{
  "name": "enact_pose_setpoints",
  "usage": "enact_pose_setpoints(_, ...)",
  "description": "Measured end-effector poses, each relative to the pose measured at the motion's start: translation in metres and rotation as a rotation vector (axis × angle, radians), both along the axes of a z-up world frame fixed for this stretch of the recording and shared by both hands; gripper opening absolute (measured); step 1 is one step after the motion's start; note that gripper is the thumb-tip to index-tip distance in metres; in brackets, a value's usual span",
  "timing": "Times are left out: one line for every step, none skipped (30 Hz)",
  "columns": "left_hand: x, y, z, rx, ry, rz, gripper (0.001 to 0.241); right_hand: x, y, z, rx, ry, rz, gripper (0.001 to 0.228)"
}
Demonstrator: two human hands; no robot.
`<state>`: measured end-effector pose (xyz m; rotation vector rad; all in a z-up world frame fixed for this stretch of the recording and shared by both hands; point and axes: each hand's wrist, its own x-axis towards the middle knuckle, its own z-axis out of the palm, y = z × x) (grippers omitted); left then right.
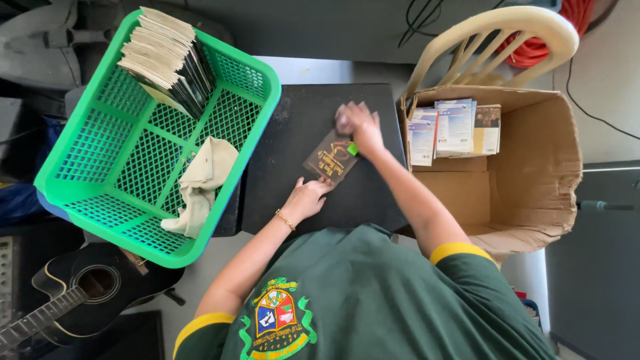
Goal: Cleaning individual CD cases with a cloth and organizing them into a cardboard box.
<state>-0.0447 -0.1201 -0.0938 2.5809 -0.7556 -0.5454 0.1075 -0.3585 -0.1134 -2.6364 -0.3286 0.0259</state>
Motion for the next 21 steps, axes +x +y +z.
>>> enact_pose_setpoints(0.003,-0.002,0.000,-0.003,0.002,0.000,0.041,0.002,0.000,0.004,-0.003,0.002,0.000,0.052)
enact_pose_setpoints(0.005,-0.002,0.000,-0.001,0.008,-0.002,0.039,0.002,0.002,0.008,-0.031,-0.037,-0.028,0.056)
enact_pose_setpoints(0.008,-0.002,0.000,0.001,0.014,-0.003,0.037,0.003,0.003,0.011,-0.060,-0.075,-0.056,0.059)
enact_pose_setpoints(0.010,-0.001,0.001,-0.001,0.010,-0.004,0.037,-0.020,0.018,0.029,-0.062,-0.080,-0.057,0.059)
enact_pose_setpoints(0.012,0.000,0.003,0.014,0.024,-0.009,0.037,-0.042,0.033,0.046,0.000,-0.186,0.135,0.060)
enact_pose_setpoints(0.008,0.001,0.004,0.032,0.048,-0.015,0.037,-0.070,0.049,0.061,0.066,-0.283,0.327,0.061)
enact_pose_setpoints(0.006,-0.001,-0.005,0.032,0.052,-0.016,0.037,-0.086,0.043,0.048,0.067,-0.279,0.326,0.061)
enact_pose_setpoints(0.006,-0.001,-0.015,0.054,0.033,-0.040,0.034,-0.101,0.039,0.035,0.046,-0.142,0.395,0.076)
enact_pose_setpoints(0.007,0.000,-0.024,0.076,0.014,-0.064,0.031,-0.115,0.036,0.022,0.026,-0.003,0.463,0.091)
enact_pose_setpoints(0.010,0.000,-0.032,0.077,0.008,-0.064,0.031,-0.102,0.030,0.032,0.024,-0.010,0.464,0.091)
enact_pose_setpoints(0.013,0.000,-0.039,0.085,0.017,-0.079,0.032,-0.090,0.025,0.042,0.037,-0.069,0.355,0.071)
enact_pose_setpoints(0.013,-0.002,-0.047,0.092,0.029,-0.094,0.033,-0.081,0.018,0.052,0.049,-0.124,0.247,0.053)
enact_pose_setpoints(0.025,-0.006,-0.047,0.091,0.026,-0.093,0.033,-0.062,0.007,0.032,0.048,-0.127,0.248,0.053)
enact_pose_setpoints(0.035,-0.011,-0.049,0.069,0.002,-0.096,0.029,-0.046,-0.006,0.012,-0.009,-0.089,0.121,0.060)
enact_pose_setpoints(0.044,-0.016,-0.050,0.047,-0.023,-0.099,0.028,-0.031,-0.018,-0.009,-0.066,-0.052,-0.005,0.072)
enact_pose_setpoints(0.059,-0.026,-0.046,0.041,-0.028,-0.097,0.028,-0.031,-0.021,-0.008,-0.072,-0.057,-0.004,0.072)
enact_pose_setpoints(0.073,-0.035,-0.041,0.026,-0.048,-0.125,0.033,-0.031,-0.024,-0.007,0.033,-0.042,-0.110,0.075)
enact_pose_setpoints(0.092,-0.044,-0.034,0.013,-0.074,-0.151,0.040,-0.025,-0.026,-0.005,0.140,-0.035,-0.213,0.078)
enact_pose_setpoints(0.107,-0.050,-0.020,0.009,-0.086,-0.148,0.040,-0.034,-0.025,-0.004,0.137,-0.047,-0.210,0.078)
enact_pose_setpoints(0.118,-0.056,-0.007,0.005,-0.087,-0.219,0.047,-0.046,-0.024,-0.004,0.318,-0.117,-0.316,0.076)
enact_pose_setpoints(0.130,-0.062,0.006,0.001,-0.087,-0.290,0.056,-0.058,-0.023,-0.005,0.500,-0.187,-0.420,0.075)
